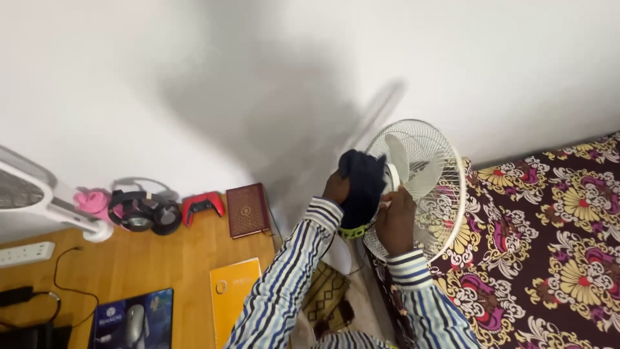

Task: Cleaning the back motor housing of a standing electric fan with a cloth.

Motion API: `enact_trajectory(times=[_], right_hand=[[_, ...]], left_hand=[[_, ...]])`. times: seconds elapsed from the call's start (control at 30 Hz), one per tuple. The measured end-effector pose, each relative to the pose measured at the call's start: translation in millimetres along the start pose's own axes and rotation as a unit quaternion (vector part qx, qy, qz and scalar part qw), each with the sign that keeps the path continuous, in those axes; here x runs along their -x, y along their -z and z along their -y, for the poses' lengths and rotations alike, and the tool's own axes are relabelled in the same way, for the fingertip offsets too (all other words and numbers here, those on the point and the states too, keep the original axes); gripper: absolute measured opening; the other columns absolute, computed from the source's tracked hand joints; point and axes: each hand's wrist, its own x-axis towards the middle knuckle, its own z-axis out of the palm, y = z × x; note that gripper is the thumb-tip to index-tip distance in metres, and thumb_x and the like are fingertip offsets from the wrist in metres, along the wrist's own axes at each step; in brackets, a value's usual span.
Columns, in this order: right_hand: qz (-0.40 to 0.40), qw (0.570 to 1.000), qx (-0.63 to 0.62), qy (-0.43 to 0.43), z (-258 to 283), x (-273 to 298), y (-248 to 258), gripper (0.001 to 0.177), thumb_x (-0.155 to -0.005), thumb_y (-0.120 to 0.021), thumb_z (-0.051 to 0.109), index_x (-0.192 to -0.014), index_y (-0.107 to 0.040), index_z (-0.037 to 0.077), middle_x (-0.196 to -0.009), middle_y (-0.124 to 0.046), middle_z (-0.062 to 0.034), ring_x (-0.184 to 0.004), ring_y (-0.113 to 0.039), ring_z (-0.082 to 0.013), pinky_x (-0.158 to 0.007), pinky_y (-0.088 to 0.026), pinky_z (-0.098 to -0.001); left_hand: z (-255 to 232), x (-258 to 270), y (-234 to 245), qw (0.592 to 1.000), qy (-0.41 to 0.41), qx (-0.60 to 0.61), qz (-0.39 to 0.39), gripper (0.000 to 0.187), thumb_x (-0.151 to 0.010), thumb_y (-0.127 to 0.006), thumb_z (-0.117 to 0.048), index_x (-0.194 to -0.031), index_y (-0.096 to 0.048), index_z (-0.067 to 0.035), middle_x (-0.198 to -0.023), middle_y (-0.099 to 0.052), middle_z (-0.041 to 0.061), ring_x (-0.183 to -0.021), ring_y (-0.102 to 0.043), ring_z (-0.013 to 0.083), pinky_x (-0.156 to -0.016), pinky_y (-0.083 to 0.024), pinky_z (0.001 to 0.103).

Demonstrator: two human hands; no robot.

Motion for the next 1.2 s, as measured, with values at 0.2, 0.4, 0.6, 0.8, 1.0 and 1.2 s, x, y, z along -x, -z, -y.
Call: enact_trajectory(times=[0.2,0.4,0.6,0.8,1.0,1.2], right_hand=[[0.001,0.999,-0.045,-0.005,4.0,4.7,-1.9,0.019,-0.089,-0.059,-0.004,-0.106,-0.051,-0.003,-0.104,-0.055,-0.023,-0.107,-0.053,-0.0464,-0.105,-0.042,-0.0545],[-0.025,0.997,-0.071,-0.009,-6.7,14.4,-7.9,0.024,-0.088,-0.057,-0.008,-0.11,-0.049,-0.004,-0.105,-0.053,-0.0228,-0.107,-0.053,-0.0436,-0.095,-0.043,-0.0482],[-0.028,0.991,-0.085,-0.102,-7.6,34.2,-8.8,0.028,-0.083,-0.055,-0.009,-0.11,-0.05,-0.003,-0.102,-0.053,-0.0215,-0.098,-0.054,-0.0385,-0.092,-0.045,-0.0436],[-0.067,0.983,-0.12,-0.121,-19.6,27.2,-19.7,0.027,-0.084,-0.057,-0.004,-0.111,-0.052,-0.002,-0.101,-0.054,-0.0192,-0.094,-0.057,-0.034,-0.087,-0.047,-0.0394],[-0.093,0.949,-0.207,-0.22,-46.0,40.9,-40.3,0.031,-0.1,-0.063,0.02,-0.119,-0.05,-0.001,-0.105,-0.055,-0.0113,-0.094,-0.054,-0.0226,-0.086,-0.046,-0.0359],[-0.077,0.864,-0.338,-0.366,-57.8,49.3,-27.4,0.048,-0.11,-0.064,0.037,-0.118,-0.044,-0.005,-0.106,-0.045,-0.0079,-0.093,-0.042,-0.0168,-0.086,-0.042,-0.034]], left_hand=[[-148.9,14.2,73.4,0.997,-0.046,-0.023,0.05,0.034,-0.084,-0.07,-0.024,-0.112,-0.07,-0.006,-0.108,-0.073,0.022,-0.105,-0.068,0.0431,-0.091,-0.054,0.048],[-219.2,21.7,66.2,0.97,-0.123,0.106,-0.18,0.033,-0.09,-0.067,-0.02,-0.117,-0.063,-0.002,-0.112,-0.07,0.022,-0.106,-0.067,0.0418,-0.097,-0.054,0.047],[-170.7,1.3,7.0,0.933,-0.132,-0.323,0.085,0.031,-0.086,-0.064,-0.026,-0.099,-0.07,0.0,-0.098,-0.073,0.02,-0.099,-0.069,0.0357,-0.109,-0.047,0.054],[-160.2,-45.5,-7.7,0.918,-0.09,-0.357,0.147,0.024,-0.085,-0.06,-0.02,-0.09,-0.073,-0.001,-0.095,-0.071,0.02,-0.097,-0.066,0.0374,-0.091,-0.051,0.051],[-145.8,-11.5,-15.9,0.91,-0.196,-0.362,0.044,0.029,-0.092,-0.054,-0.018,-0.104,-0.07,0.003,-0.105,-0.068,0.021,-0.111,-0.06,0.0387,-0.113,-0.035,0.056],[-172.2,41.8,19.0,0.897,-0.321,-0.302,0.034,0.056,-0.089,-0.055,-0.029,-0.133,-0.062,0.005,-0.139,-0.057,0.024,-0.144,-0.039,0.0409,-0.124,-0.019,0.061]])
